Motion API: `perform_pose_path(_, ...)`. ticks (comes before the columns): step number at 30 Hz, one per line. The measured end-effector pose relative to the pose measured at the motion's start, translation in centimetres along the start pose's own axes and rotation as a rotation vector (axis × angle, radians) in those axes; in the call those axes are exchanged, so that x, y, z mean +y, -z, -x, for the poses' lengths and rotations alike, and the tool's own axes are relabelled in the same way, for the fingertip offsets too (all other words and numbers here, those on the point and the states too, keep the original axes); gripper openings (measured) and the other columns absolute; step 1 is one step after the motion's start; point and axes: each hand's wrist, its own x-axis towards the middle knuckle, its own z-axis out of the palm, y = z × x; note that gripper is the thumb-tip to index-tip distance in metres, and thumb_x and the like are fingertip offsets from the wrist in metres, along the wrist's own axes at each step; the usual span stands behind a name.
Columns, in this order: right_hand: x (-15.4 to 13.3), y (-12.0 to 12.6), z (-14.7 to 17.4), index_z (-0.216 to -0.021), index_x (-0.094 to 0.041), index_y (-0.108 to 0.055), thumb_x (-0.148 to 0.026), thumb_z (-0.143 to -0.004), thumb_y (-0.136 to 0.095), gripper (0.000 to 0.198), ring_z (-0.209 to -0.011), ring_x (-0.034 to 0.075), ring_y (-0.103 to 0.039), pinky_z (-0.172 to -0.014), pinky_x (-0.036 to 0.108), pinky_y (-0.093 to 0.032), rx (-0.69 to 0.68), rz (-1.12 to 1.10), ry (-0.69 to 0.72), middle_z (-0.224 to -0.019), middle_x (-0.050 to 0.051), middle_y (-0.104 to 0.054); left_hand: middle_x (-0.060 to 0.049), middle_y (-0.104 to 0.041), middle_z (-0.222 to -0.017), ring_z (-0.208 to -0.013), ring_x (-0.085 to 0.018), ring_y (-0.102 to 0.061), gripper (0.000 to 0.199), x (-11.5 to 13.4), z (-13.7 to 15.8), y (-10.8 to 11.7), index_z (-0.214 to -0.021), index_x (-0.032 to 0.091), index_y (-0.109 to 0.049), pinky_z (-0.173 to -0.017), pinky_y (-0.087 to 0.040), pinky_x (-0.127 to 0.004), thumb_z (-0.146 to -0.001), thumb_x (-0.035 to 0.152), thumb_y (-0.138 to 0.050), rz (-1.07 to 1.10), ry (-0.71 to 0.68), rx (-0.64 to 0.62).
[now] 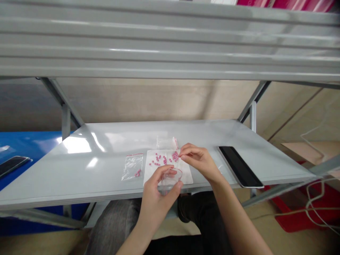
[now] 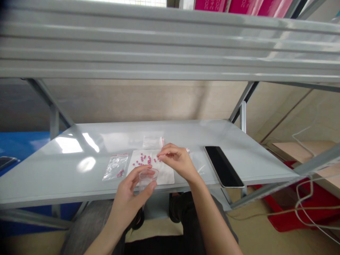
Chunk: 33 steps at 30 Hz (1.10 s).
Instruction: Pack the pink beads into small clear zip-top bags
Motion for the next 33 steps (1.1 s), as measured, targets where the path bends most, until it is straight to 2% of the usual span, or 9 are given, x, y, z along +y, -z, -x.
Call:
perform_pose_path(3, 1.7, 0.2, -0.2, -0.079, -0.02, -0.075, -0.017, -0.081, -0.071, 0.005, -0.073, 0.019, -0.058, -0.07, 0.033, -0.046, 0.128, 0.426, -0.067, -0.081, 0.005, -0.066, -0.006, -0.071, -0.103, -0.099, -0.022, -0.067, 0.03, 0.1, 0.0, 0.0, -0.109, 0.022, -0.061, -0.094, -0.05, -0.04, -0.081, 0.031, -0.069, -0.001, 0.016, 0.012)
perform_pose_path(6, 3.1, 0.1, -0.2, -0.077, -0.02, -0.075, -0.008, -0.077, -0.071, 0.013, -0.08, 0.021, -0.059, -0.077, 0.035, -0.046, 0.074, 0.675, -0.048, -0.081, 0.005, -0.064, -0.006, -0.071, -0.103, -0.098, -0.022, -0.067, 0.031, 0.1, 0.0, 0.0, -0.109, 0.022, -0.061, -0.094, -0.05, -0.04, -0.081, 0.032, -0.069, 0.005, 0.01, 0.014)
perform_pose_path(10, 4.0, -0.3, -0.3, -0.08, -0.021, -0.074, -0.007, -0.077, -0.073, 0.014, -0.088, 0.022, -0.059, -0.084, 0.036, -0.046, -0.02, 0.714, 0.02, -0.086, 0.005, -0.065, -0.006, -0.071, -0.103, -0.1, -0.022, -0.067, 0.031, 0.0, 0.0, 0.0, -0.11, 0.022, -0.061, -0.094, -0.05, -0.039, -0.081, 0.03, -0.068, 0.002, 0.003, 0.005)
perform_pose_path(14, 4.3, -0.7, -0.5, -0.078, -0.02, -0.074, -0.007, -0.077, -0.074, 0.013, -0.088, 0.022, -0.059, -0.083, 0.036, -0.046, -0.056, 0.746, 0.009, -0.086, 0.005, -0.065, -0.006, -0.072, -0.103, -0.098, -0.022, -0.067, 0.03, 0.0, -0.1, 0.0, -0.109, 0.022, -0.062, -0.093, -0.051, -0.038, -0.081, 0.029, -0.068, -0.002, -0.001, 0.009)
perform_pose_path(33, 4.2, -1.1, -0.8, -0.075, -0.019, -0.071, -0.006, -0.077, -0.073, 0.013, -0.089, 0.022, -0.059, -0.085, 0.036, -0.045, -0.033, 0.707, 0.006, -0.085, 0.005, -0.066, -0.006, -0.073, -0.103, -0.098, -0.022, -0.068, 0.029, 0.0, -0.2, 0.1, -0.108, 0.022, -0.063, -0.091, -0.052, -0.037, -0.08, 0.029, -0.069, -0.008, -0.017, 0.021)
